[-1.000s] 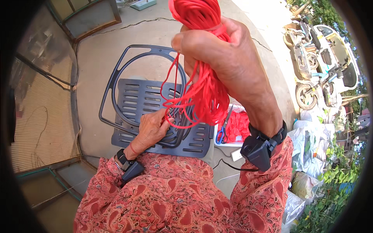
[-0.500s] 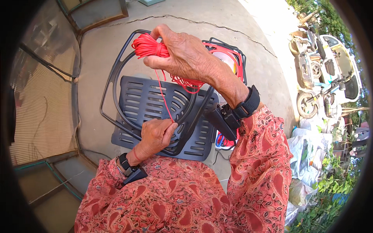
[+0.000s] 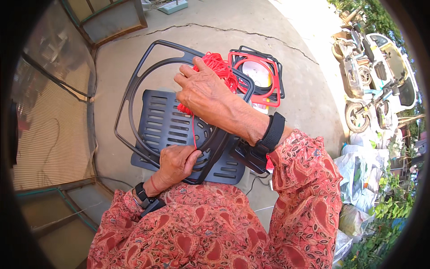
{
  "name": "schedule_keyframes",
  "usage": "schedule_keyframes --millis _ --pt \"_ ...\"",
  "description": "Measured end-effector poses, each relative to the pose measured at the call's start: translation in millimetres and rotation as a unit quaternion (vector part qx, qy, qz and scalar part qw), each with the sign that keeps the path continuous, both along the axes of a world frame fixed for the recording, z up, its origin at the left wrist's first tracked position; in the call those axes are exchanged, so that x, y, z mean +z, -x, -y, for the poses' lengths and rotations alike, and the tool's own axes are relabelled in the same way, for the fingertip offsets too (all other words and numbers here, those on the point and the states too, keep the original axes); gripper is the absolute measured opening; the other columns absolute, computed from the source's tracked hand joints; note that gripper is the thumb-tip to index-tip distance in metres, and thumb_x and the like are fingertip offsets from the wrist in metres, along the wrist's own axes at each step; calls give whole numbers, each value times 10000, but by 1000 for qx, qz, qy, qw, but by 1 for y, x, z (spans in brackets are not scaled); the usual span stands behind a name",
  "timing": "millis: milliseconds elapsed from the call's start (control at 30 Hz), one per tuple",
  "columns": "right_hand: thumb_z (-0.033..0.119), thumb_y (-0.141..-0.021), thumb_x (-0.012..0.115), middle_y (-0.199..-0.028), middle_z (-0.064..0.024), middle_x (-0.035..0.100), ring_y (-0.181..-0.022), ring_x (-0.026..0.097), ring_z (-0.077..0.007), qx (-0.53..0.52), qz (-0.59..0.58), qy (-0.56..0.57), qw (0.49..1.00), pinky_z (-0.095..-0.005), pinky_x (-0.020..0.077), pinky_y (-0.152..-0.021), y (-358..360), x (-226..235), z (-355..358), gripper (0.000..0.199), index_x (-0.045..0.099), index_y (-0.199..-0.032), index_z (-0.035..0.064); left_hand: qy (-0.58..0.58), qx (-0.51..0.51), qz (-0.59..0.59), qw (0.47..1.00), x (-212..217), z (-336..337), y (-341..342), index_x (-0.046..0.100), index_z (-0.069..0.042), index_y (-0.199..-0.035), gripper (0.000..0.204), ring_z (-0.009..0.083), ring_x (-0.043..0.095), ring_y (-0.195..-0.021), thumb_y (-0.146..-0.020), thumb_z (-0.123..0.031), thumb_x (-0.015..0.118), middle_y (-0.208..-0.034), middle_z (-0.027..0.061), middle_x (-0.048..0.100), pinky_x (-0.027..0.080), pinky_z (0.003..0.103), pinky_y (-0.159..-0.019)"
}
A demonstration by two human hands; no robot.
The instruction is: The recorder is wrapping and weaving red rope through the slats of a black plastic frame.
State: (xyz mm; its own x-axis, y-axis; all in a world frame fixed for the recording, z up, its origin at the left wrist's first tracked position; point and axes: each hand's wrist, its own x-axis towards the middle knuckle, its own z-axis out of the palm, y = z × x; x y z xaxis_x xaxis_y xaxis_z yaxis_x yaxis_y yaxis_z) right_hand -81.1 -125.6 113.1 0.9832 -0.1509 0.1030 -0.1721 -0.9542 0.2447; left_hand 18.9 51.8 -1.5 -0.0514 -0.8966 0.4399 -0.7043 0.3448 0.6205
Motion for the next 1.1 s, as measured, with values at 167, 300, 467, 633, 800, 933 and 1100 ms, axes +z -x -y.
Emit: schedule_keyframes --millis 167,300,467,633,800,933,1100 --pt "160 -749 684 -983 -17 599 -1064 523 -193 2 -118 59 991 -352 371 -970 7 -29 -14 94 734 -827 176 10 11 36 999 6 -5 -5 631 -64 -807 135 293 591 -535 -845 -157 721 -619 92 599 451 399 -509" --pt "153 -764 681 -979 -32 612 -1078 541 -220 23 -180 -93 979 -361 398 -963 6 -51 -17 141 744 -889 164 7 6 39 999 3 -6 -2 627 -66 -805 145 288 594 -543 -844 -165 725 -622 90 599 452 400 -513" --pt "41 -750 689 -1050 -105 638 -1092 578 -303 -36 -221 -398 890 -389 478 -896 10 -52 -5 246 725 -989 86 21 -20 80 996 15 0 -1 539 -78 -740 242 273 572 -513 -866 -190 713 -593 78 563 450 391 -500" --pt "-21 -723 668 -1033 -136 653 -1051 612 -338 6 -190 -262 946 -410 499 -860 19 -50 -4 304 710 -1010 69 15 -36 84 996 15 11 0 571 -72 -778 203 280 587 -535 -857 -184 720 -605 86 575 450 395 -505" --pt "-6 -740 640 -980 -150 661 -967 629 -346 -35 -240 -448 860 -431 501 -812 13 -44 -5 259 691 -990 34 19 -45 64 997 13 24 0 619 -69 -823 164 302 600 -542 -851 -188 729 -607 95 588 450 413 -503" --pt "42 -762 638 -914 -173 657 -900 630 -371 -96 -52 -376 920 -453 502 -768 34 -30 5 169 675 -925 20 -19 -27 41 999 9 37 2 597 -72 -773 209 322 608 -517 -889 -218 689 -571 116 590 467 436 -491" --pt "95 -741 667 -773 -137 667 -824 658 -342 -24 56 -362 930 -469 509 -713 60 -26 -33 70 671 -799 55 -63 2 -13 998 -6 51 -5 661 -73 -822 190 375 622 -564 -892 -249 672 -600 174 602 482 460 -511"
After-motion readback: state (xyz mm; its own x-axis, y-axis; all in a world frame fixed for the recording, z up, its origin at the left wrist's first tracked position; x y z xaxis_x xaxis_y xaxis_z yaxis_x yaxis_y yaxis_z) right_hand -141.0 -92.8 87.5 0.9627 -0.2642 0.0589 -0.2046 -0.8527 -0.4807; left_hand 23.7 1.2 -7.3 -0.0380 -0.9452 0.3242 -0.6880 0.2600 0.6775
